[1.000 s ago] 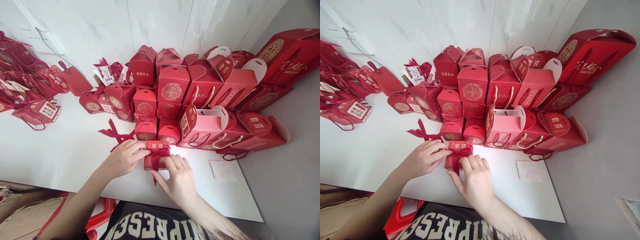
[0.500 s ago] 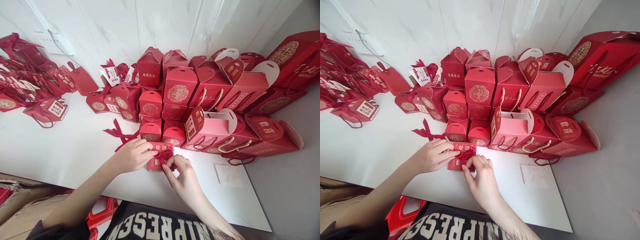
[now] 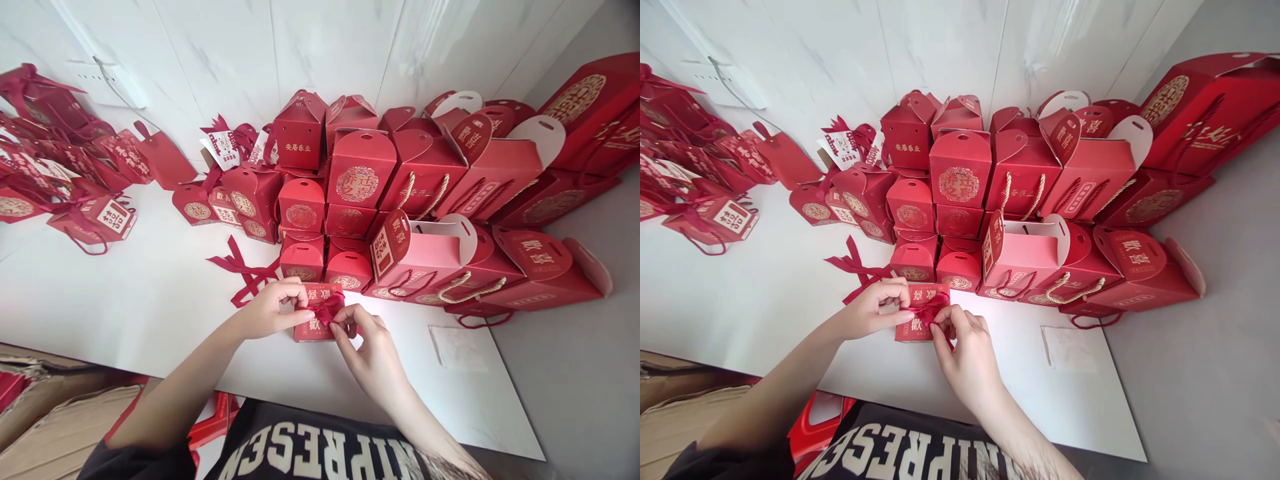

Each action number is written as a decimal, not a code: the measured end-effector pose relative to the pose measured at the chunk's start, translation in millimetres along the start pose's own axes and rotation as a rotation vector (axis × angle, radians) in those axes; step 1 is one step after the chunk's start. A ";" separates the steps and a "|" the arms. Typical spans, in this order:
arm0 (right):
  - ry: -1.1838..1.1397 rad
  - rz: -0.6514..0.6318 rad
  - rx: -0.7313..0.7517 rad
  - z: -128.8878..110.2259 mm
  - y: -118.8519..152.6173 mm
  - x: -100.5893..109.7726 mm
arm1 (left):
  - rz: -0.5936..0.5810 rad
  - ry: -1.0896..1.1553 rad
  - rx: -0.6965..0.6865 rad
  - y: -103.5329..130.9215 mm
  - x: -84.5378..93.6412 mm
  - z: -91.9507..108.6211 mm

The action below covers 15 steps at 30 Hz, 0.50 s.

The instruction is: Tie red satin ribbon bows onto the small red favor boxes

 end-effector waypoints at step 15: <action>-0.054 -0.216 0.058 9.1 -39.3 47.9 | -0.059 -0.003 -0.011 -6.2 8.7 -6.4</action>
Point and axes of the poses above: each hand's wrist, its own y-axis away from the middle knuckle, its own x-axis out of the back of the hand, z = x × y, the point moved 1 cm from there along -y, towards the middle knuckle, and after that the axes turned 4 degrees about z, right-handed, at the moved point
